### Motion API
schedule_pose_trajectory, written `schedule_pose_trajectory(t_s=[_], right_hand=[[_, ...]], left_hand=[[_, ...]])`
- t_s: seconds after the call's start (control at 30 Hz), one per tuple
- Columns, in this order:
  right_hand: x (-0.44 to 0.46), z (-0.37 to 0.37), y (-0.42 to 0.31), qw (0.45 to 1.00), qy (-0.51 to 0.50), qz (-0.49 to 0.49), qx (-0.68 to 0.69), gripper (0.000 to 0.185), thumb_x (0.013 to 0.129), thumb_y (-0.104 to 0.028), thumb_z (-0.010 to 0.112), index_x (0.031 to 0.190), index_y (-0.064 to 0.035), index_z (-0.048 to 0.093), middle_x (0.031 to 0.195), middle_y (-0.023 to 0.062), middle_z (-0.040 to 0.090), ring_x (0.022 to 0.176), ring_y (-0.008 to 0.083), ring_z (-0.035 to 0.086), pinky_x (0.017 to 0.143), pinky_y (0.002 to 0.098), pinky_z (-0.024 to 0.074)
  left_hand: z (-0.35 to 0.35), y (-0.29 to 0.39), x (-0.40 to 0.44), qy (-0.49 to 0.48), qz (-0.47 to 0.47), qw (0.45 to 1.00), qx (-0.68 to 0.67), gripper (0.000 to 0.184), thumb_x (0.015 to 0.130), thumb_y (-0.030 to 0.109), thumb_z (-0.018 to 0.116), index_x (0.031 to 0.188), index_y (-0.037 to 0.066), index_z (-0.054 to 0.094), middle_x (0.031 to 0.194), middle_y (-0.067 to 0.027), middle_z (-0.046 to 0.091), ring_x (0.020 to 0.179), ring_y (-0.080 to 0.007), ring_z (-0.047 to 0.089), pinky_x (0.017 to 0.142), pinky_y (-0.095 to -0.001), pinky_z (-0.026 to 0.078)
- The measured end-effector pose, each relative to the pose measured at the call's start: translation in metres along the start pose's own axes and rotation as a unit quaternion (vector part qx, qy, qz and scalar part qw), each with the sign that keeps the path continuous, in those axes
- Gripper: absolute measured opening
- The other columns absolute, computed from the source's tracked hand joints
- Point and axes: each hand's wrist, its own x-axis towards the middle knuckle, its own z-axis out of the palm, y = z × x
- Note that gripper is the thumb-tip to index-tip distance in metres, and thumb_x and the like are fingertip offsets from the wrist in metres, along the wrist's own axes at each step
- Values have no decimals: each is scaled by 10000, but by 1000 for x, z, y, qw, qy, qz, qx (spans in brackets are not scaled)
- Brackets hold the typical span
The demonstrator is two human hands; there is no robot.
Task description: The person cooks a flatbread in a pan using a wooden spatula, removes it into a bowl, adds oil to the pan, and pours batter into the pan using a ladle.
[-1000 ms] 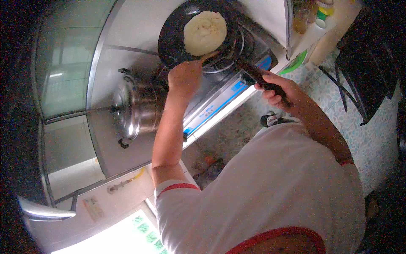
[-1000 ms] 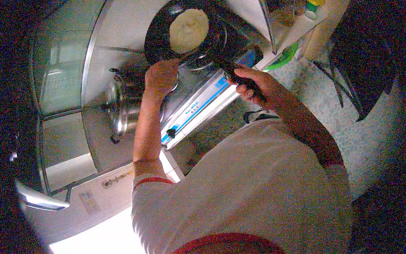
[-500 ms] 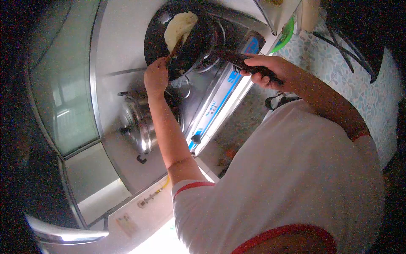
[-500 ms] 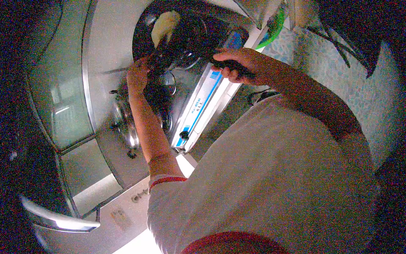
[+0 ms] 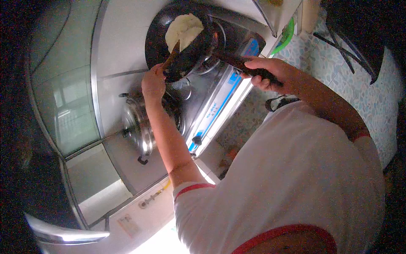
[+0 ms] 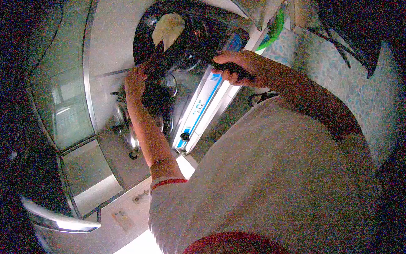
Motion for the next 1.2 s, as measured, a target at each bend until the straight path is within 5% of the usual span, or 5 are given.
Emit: schedule_pose_trajectory(t_s=[0.17, 0.47, 0.57, 0.7, 1.2], right_hand=[[-3, 4, -1, 1000, -6, 3, 18, 312, 821, -201, 495, 1092, -91, 386, 831, 45, 510, 527, 15, 413, 357, 117, 313], [-2, 4, 0, 999, 24, -13, -32, 246, 791, -266, 539, 884, -42, 497, 647, 16, 473, 468, 40, 409, 314, 146, 290], [-3, 8, 0, 999, 35, -11, 2, 252, 789, -267, 543, 878, -35, 497, 641, 17, 475, 462, 41, 405, 325, 152, 297], [-5, 13, -1, 999, 50, -10, 15, 247, 793, -253, 539, 878, -28, 484, 668, 24, 483, 470, 46, 413, 338, 154, 307], [-4, 10, -1, 999, 46, -3, 11, 340, 832, -208, 478, 1126, -66, 380, 818, 60, 493, 523, 40, 422, 349, 127, 318]], left_hand=[[-16, 17, -6, 31, -63, 995, 67, 278, 836, 284, 388, 991, 137, 566, 834, -117, 596, 757, -298, 570, 642, -405, 442], [56, -97, 86, 51, 277, 957, 62, 267, 852, 209, 408, 1008, 48, 553, 769, -106, 597, 691, -259, 568, 607, -362, 449], [-8, -63, 51, -219, -74, 938, -260, 271, 859, 225, 431, 1026, 47, 548, 721, -32, 575, 633, -129, 528, 545, -272, 424], [-30, -72, 34, -196, -60, 917, -341, 289, 865, 254, 428, 1034, 53, 549, 703, 4, 547, 612, -65, 480, 527, -219, 385], [0, -4, 2, 86, 53, 994, -46, 256, 829, 235, 422, 972, 98, 582, 872, -158, 586, 812, -336, 547, 704, -404, 434]])
